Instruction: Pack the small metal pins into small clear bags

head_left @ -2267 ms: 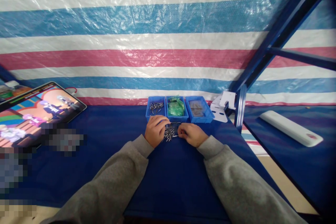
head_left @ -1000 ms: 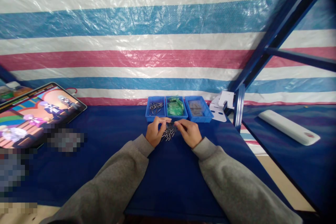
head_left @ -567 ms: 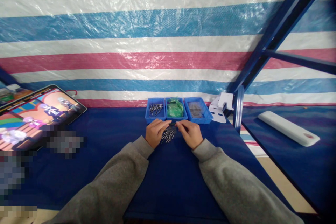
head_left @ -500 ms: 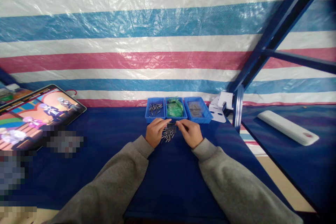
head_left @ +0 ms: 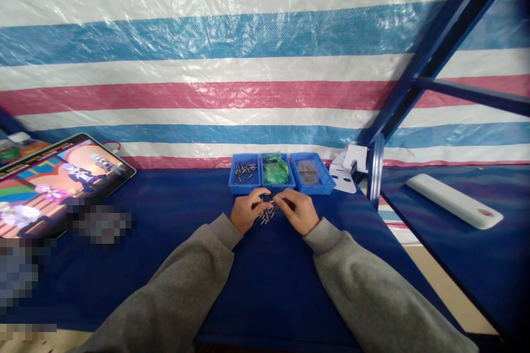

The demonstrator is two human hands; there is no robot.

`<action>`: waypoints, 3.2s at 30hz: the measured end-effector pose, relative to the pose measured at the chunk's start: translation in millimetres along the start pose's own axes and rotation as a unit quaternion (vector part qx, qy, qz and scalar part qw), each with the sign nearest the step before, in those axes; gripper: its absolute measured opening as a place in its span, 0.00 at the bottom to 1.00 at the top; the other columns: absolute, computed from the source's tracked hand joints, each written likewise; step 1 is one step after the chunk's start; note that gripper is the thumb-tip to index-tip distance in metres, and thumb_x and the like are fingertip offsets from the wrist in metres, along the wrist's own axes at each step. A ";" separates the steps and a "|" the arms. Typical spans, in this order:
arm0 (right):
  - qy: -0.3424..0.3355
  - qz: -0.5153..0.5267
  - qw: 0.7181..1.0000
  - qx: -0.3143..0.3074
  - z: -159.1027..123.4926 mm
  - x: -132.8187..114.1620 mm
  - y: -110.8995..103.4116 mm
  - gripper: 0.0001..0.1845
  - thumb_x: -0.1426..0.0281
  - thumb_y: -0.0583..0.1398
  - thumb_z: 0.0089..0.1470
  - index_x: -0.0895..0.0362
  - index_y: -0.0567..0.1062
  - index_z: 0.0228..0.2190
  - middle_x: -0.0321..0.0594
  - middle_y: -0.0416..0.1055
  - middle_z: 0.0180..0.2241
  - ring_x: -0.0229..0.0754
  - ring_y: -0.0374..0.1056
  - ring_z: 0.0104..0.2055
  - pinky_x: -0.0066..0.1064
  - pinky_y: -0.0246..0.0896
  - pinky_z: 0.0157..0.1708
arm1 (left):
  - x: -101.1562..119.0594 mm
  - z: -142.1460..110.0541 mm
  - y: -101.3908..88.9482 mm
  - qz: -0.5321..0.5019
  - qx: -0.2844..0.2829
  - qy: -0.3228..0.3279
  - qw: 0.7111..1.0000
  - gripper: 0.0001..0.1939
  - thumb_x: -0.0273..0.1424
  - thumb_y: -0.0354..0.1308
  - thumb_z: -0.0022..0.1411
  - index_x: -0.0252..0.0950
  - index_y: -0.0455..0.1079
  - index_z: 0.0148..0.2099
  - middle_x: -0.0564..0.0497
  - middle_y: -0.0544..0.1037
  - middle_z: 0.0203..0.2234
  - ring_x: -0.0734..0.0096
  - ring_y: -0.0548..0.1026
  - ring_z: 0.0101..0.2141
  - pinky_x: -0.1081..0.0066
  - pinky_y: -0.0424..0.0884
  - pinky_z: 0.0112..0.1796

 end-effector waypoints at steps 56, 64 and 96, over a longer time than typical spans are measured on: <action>0.088 -0.209 0.968 -0.106 -3.6 31.4 9.4 0.06 0.71 0.54 0.53 0.53 0.71 0.31 0.36 0.71 0.29 0.38 0.66 0.31 0.26 0.52 0.27 | -10.6 3.2 -7.7 0.105 0.078 0.072 0.989 0.11 0.22 0.47 0.58 0.36 0.71 0.32 0.49 0.75 0.33 0.69 0.72 0.37 0.68 0.66 0.41; 0.074 -0.192 0.976 -0.078 -2.7 30.5 8.5 0.09 0.71 0.54 0.51 0.54 0.72 0.35 0.36 0.71 0.28 0.37 0.65 0.28 0.27 0.54 0.27 | -11.8 6.0 -11.3 0.082 0.126 0.025 0.988 0.09 0.24 0.50 0.58 0.35 0.70 0.31 0.50 0.74 0.31 0.72 0.72 0.33 0.73 0.67 0.31; 0.095 -0.272 0.949 -0.131 0.1 30.5 12.8 0.09 0.65 0.50 0.58 0.54 0.68 0.34 0.36 0.73 0.32 0.37 0.68 0.31 0.26 0.49 0.24 | -7.4 4.7 -6.1 0.060 0.065 0.032 0.996 0.09 0.26 0.48 0.60 0.35 0.70 0.38 0.49 0.74 0.34 0.73 0.72 0.33 0.75 0.67 0.30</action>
Point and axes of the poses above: each hand's wrist, its own z-axis towards the middle knuckle, its own y-axis out of the palm, x = y × z, the point moved 1 cm from there along z, towards the middle knuckle
